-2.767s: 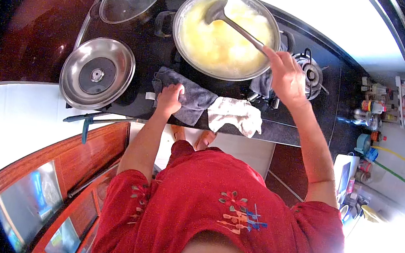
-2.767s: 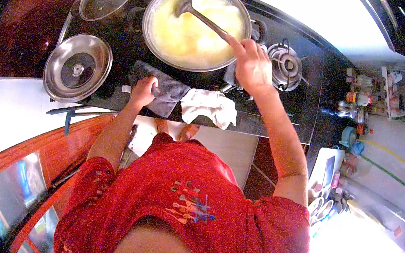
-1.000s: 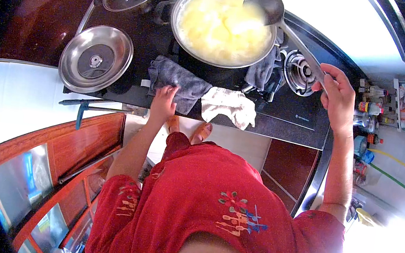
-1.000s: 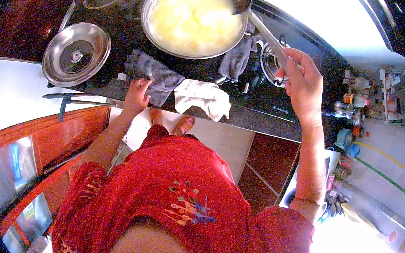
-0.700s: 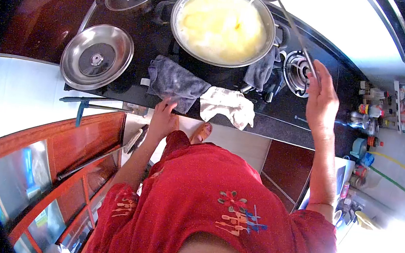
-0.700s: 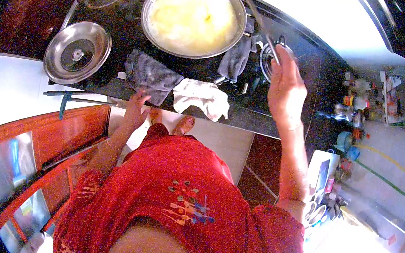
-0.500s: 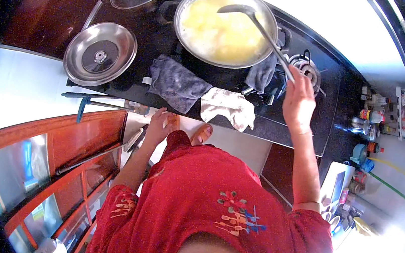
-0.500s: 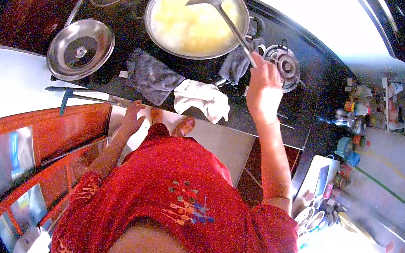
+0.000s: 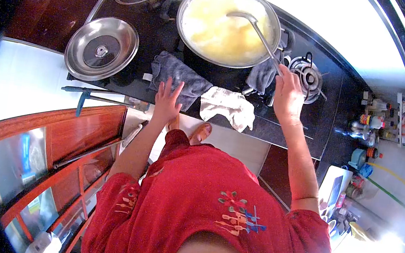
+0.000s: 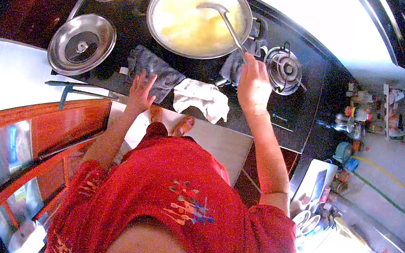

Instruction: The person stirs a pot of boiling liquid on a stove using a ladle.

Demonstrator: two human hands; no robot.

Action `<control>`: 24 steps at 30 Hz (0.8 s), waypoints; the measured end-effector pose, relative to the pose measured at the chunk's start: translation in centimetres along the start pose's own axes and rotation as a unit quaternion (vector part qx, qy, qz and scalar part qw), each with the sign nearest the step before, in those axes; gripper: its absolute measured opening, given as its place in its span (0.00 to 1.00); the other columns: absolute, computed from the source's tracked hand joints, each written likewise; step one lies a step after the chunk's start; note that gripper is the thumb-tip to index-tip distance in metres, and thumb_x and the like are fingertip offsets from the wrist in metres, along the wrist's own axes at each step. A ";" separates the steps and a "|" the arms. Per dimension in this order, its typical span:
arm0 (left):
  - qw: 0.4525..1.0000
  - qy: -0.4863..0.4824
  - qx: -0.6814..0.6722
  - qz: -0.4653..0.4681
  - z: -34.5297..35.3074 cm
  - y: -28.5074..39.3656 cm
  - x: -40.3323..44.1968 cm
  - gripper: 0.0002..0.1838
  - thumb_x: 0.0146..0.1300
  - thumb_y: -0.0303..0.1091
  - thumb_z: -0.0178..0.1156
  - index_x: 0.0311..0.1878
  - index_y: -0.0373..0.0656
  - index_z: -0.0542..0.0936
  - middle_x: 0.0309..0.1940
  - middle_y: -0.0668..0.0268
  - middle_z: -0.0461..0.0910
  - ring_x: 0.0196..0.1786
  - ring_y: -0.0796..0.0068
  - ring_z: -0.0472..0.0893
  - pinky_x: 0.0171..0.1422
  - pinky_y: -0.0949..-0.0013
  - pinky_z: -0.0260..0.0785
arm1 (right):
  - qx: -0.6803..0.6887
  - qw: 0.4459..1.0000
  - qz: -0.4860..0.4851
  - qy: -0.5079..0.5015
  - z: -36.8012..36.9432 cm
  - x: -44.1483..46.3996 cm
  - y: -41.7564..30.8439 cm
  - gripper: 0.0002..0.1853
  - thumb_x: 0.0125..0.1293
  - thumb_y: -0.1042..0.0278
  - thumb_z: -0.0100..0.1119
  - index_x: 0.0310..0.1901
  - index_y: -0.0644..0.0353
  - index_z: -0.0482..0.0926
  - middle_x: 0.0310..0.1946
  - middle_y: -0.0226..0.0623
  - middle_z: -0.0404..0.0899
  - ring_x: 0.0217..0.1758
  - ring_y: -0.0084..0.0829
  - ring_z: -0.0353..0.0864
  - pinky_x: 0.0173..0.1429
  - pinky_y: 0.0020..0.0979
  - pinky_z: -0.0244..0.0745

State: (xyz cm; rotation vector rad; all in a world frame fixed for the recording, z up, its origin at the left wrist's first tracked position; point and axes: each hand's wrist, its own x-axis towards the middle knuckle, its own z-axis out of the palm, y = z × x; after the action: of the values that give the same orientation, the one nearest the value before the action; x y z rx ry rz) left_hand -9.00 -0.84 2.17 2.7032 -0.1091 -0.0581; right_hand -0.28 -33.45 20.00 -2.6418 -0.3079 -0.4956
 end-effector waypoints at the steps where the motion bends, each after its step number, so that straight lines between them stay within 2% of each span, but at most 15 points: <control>1: 1.000 -0.006 0.002 -0.010 0.7 -0.4 0.4 0.43 0.49 0.35 0.66 0.70 0.67 0.60 0.73 0.54 0.47 0.72 0.38 0.50 0.68 0.41 0.54 | 0.006 0.999 0.033 -0.019 0.6 -0.1 -0.3 0.15 0.63 0.73 0.54 0.52 0.56 0.73 0.40 0.43 0.76 0.42 0.46 0.78 0.45 0.42 0.75; 5: 0.996 -0.039 0.073 -0.038 1.3 0.0 1.2 0.46 0.45 0.37 0.69 0.70 0.69 0.60 0.73 0.52 0.45 0.72 0.33 0.47 0.66 0.40 0.56 | 0.053 0.996 0.060 -0.028 2.4 0.0 -1.8 0.15 0.64 0.70 0.53 0.53 0.55 0.73 0.41 0.44 0.76 0.43 0.48 0.78 0.45 0.43 0.75; 8: 0.996 -0.061 0.051 -0.029 1.1 -0.3 1.2 0.49 0.43 0.39 0.72 0.71 0.63 0.59 0.73 0.49 0.44 0.70 0.29 0.48 0.71 0.38 0.49 | 0.100 0.992 0.076 -0.020 3.6 0.5 -3.1 0.14 0.65 0.69 0.53 0.52 0.55 0.74 0.42 0.45 0.76 0.43 0.49 0.78 0.45 0.43 0.75; 11: 0.998 -0.030 0.053 0.015 2.0 -1.4 1.1 0.49 0.42 0.40 0.72 0.71 0.63 0.59 0.73 0.48 0.44 0.70 0.28 0.47 0.71 0.39 0.49 | 0.117 0.990 0.081 -0.014 4.3 0.8 -4.3 0.14 0.64 0.69 0.54 0.52 0.55 0.74 0.40 0.45 0.76 0.41 0.49 0.78 0.44 0.43 0.75; 17: 0.997 -0.044 0.058 0.013 2.1 -1.6 1.0 0.50 0.41 0.40 0.73 0.71 0.63 0.59 0.73 0.46 0.44 0.70 0.28 0.46 0.73 0.39 0.46 | 0.152 0.988 0.035 -0.013 3.5 0.4 -5.9 0.14 0.63 0.71 0.55 0.51 0.57 0.75 0.39 0.46 0.76 0.41 0.49 0.78 0.44 0.43 0.76; 20: 0.998 -0.016 0.060 0.030 2.4 -2.0 1.0 0.49 0.42 0.36 0.70 0.70 0.70 0.59 0.74 0.53 0.43 0.71 0.32 0.47 0.65 0.41 0.61 | 0.157 0.988 0.005 -0.015 2.5 -0.4 -5.9 0.15 0.61 0.74 0.56 0.51 0.58 0.75 0.39 0.45 0.76 0.41 0.48 0.79 0.44 0.42 0.76; 24: 0.996 -0.044 0.074 0.019 2.2 -2.0 1.1 0.49 0.43 0.36 0.70 0.71 0.70 0.58 0.74 0.53 0.43 0.71 0.31 0.48 0.66 0.42 0.61 | 0.155 0.987 -0.025 -0.038 0.4 -1.9 -5.3 0.15 0.61 0.77 0.56 0.51 0.59 0.76 0.42 0.44 0.76 0.41 0.44 0.79 0.44 0.37 0.76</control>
State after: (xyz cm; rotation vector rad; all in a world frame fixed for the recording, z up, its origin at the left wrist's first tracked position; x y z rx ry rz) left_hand -7.94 -0.03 -0.70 2.8457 -0.1978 -0.1630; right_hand -3.48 -28.86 20.91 -2.3570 -0.4395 -0.3317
